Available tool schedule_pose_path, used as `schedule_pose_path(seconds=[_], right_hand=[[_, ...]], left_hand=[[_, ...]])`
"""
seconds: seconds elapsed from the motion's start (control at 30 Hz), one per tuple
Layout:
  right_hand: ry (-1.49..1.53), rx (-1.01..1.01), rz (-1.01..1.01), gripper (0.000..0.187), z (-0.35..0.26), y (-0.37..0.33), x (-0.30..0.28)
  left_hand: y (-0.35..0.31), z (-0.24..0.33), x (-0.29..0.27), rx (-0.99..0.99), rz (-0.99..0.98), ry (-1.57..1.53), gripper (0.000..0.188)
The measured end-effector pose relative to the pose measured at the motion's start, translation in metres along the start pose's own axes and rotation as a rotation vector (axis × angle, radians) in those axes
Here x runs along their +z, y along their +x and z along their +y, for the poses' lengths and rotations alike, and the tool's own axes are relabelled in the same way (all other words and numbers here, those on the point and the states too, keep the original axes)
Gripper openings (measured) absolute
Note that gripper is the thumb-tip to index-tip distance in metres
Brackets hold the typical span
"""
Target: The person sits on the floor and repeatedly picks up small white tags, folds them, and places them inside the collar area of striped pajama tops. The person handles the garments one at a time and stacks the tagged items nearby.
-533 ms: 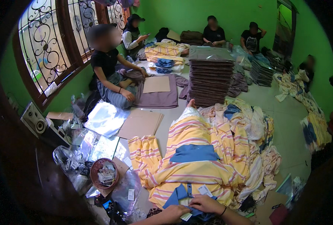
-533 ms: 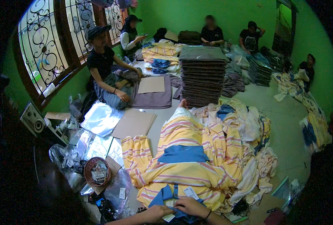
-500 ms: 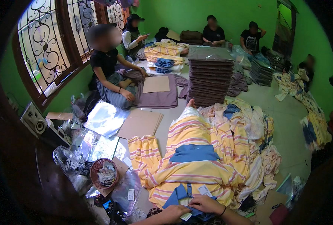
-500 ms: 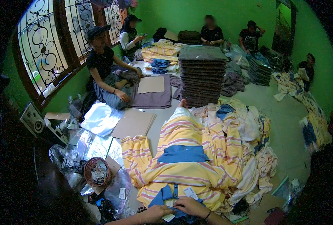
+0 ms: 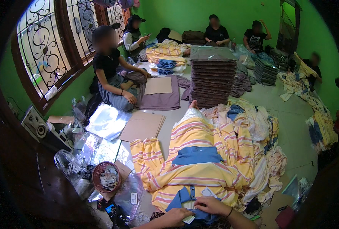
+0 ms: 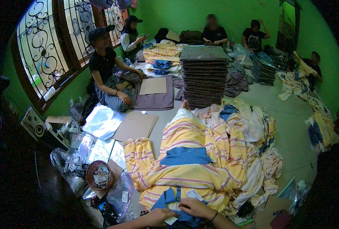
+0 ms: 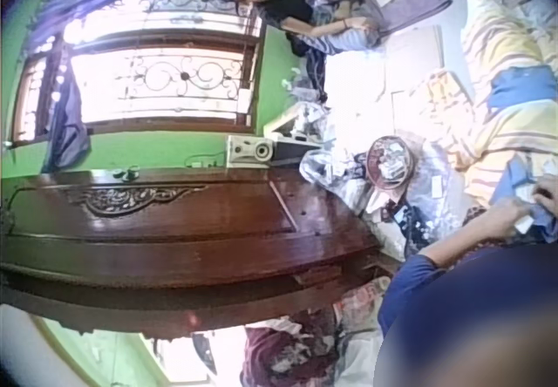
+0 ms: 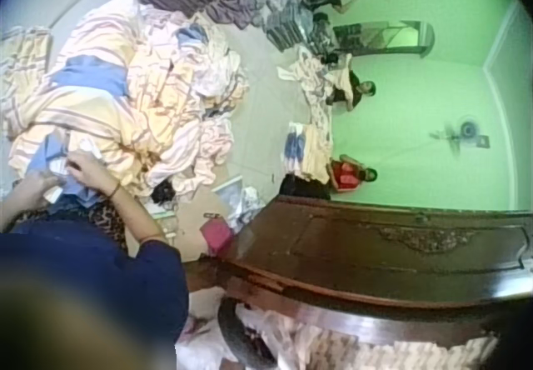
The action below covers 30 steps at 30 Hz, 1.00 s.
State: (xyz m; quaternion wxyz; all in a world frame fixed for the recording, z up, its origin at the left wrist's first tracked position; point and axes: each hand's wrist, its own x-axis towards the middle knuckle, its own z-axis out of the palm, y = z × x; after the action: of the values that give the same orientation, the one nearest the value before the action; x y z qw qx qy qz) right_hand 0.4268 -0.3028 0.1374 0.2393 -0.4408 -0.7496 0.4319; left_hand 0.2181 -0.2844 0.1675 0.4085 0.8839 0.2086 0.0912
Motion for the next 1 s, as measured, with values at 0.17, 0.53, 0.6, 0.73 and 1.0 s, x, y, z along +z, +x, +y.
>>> schedule_pose_path(seconds=[0.17, 0.53, 0.6, 0.73, 1.0], right_hand=[[-0.085, -0.038, 0.122, 0.014, 0.0, 0.001, 0.019], [0.016, 0.038, 0.238, 0.013, 0.001, -0.006, 0.032], [-0.018, -0.022, 0.286, 0.014, 0.001, -0.007, 0.033], [-0.038, -0.074, 0.322, 0.014, 0.004, -0.007, 0.038], [-0.111, -0.104, 0.395, 0.014, -0.002, -0.007, 0.042]], left_hand=[[-0.002, 0.002, -0.002, 0.006, 0.004, 0.02, 0.046], [0.001, -0.002, -0.001, -0.053, -0.077, -0.138, 0.047], [0.003, -0.013, 0.004, -0.108, -0.003, -0.254, 0.04], [0.004, -0.042, 0.028, -0.477, 0.24, -0.458, 0.02], [0.002, -0.07, 0.052, -0.396, 0.236, -0.529, 0.024]])
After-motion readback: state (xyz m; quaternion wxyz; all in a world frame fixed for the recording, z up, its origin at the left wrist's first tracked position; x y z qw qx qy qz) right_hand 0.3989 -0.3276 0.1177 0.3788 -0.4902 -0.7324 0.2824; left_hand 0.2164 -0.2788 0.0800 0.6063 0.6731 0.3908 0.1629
